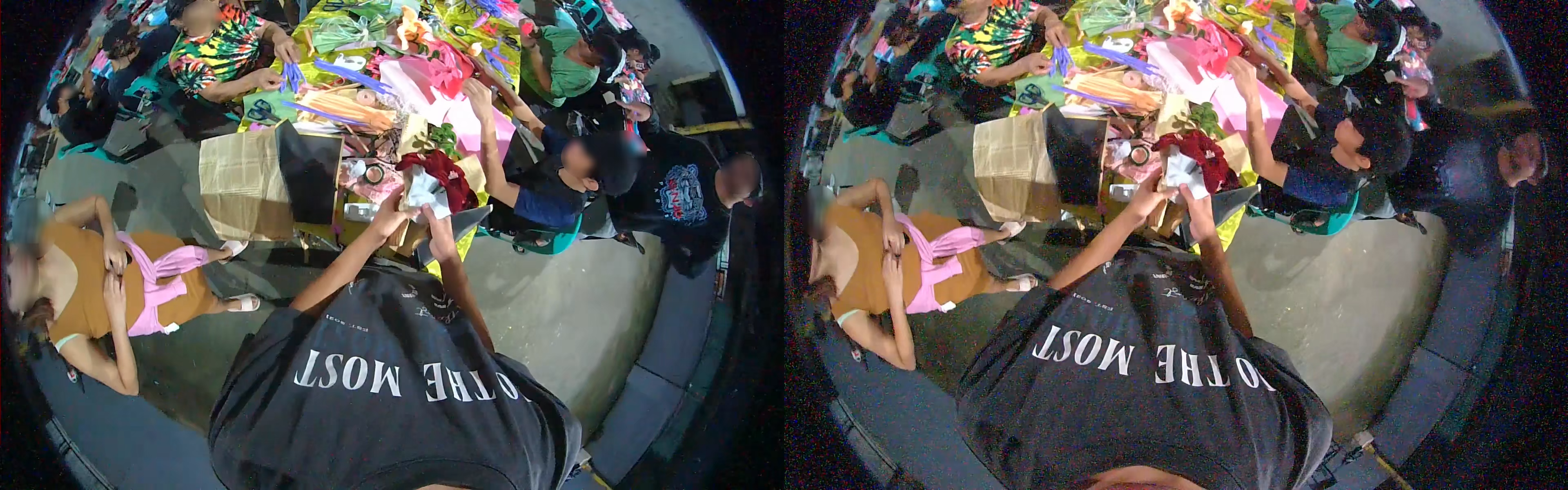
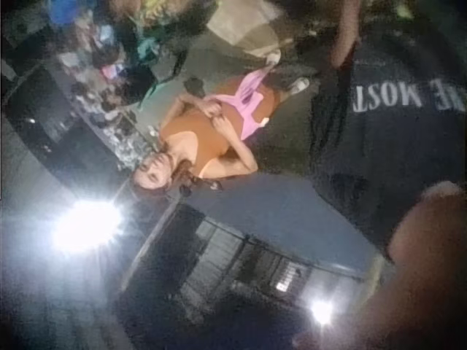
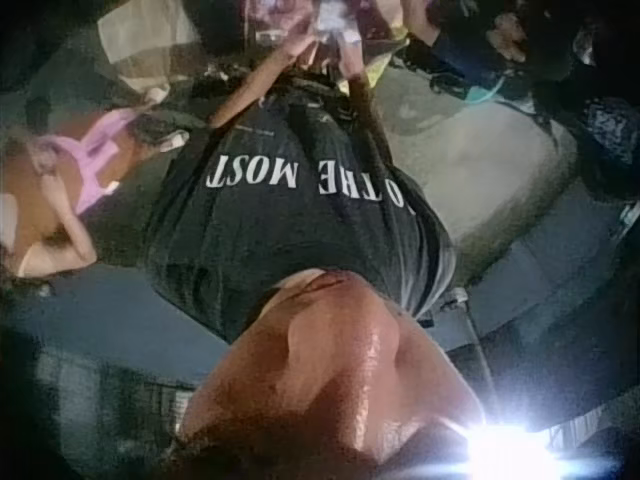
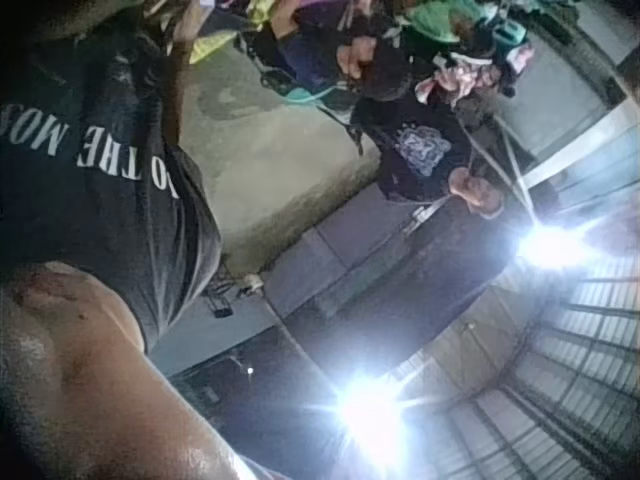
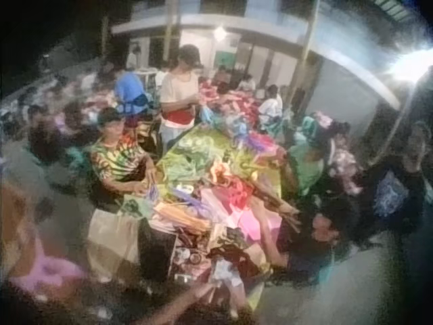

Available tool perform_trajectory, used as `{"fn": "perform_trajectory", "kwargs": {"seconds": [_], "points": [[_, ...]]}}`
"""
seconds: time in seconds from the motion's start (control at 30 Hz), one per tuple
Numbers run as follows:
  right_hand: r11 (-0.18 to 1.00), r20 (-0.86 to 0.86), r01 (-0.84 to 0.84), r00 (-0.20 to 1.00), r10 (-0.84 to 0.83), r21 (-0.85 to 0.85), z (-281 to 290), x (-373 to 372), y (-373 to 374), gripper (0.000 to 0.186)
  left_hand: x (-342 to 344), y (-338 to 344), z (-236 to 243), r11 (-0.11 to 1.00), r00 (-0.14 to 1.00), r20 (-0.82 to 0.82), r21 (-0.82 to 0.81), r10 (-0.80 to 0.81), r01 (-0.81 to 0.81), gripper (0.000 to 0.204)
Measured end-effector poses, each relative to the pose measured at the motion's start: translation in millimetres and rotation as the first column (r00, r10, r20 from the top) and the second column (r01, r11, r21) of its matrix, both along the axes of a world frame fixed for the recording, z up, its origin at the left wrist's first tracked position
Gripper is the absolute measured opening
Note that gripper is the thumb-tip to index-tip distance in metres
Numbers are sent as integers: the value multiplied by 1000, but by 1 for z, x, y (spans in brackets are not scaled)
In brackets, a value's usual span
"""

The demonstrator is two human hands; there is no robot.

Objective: The person arranges a bouquet of artificial flowers by wrapping them in black and gold paper, securing the paper with tape, and adjusting the positioning of the red velvet flower heads.

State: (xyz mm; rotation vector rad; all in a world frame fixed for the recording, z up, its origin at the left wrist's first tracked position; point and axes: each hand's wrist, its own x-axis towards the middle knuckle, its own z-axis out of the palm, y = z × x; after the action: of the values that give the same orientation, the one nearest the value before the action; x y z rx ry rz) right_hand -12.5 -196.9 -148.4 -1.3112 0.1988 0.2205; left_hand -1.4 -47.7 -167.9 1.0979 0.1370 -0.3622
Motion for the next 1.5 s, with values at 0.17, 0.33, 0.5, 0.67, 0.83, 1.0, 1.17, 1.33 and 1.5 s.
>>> {"fn": "perform_trajectory", "kwargs": {"seconds": [0.17, 0.33, 0.5, 0.67, 0.83, 1.0, 1.17, 1.33, 1.5], "points": [[997, -34, 12, 999, -9, 80, -1, 0, 2, 37, 0, 5, 6, 1000, 999, 41, 20, -7, 6, 82], [970, -158, 66, 987, -28, 236, 2, -2, 9, 34, 8, 15, 1, 996, 997, 65, 88, -31, 25, 82], [952, -244, 232, 953, -181, 201, 3, -6, -1, 35, 7, 36, -3, 946, 988, 151, 311, 43, -88, 76], [931, -197, 259, 957, -212, 256, 21, 2, 4, 36, 12, 146, -78, 167, 691, 526, 723, 495, -670, 54], [968, -246, 152, 964, -101, 200, -7, 6, -25, 38, 18, 201, -113, 161, 818, 397, 853, 415, -496, 81], [950, -192, 139, 977, -87, 278, 0, 2, -26, 44, 32, 193, -120, -31, 789, 204, 973, 580, -229, 84], [933, -178, -2, 982, 71, 359, 11, 14, -18, 53, 24, 244, -149, 162, 601, 249, 823, 759, -545, 19], [931, -173, 31, 984, 34, 363, -2, 7, -29, 59, 34, 210, -98, 302, 742, 423, 722, 520, -623, 19], [937, -126, 17, 992, 29, 349, 10, 11, -33, 58, 33, 180, -18, 601, 842, 258, 604, 474, -523, 28]]}}
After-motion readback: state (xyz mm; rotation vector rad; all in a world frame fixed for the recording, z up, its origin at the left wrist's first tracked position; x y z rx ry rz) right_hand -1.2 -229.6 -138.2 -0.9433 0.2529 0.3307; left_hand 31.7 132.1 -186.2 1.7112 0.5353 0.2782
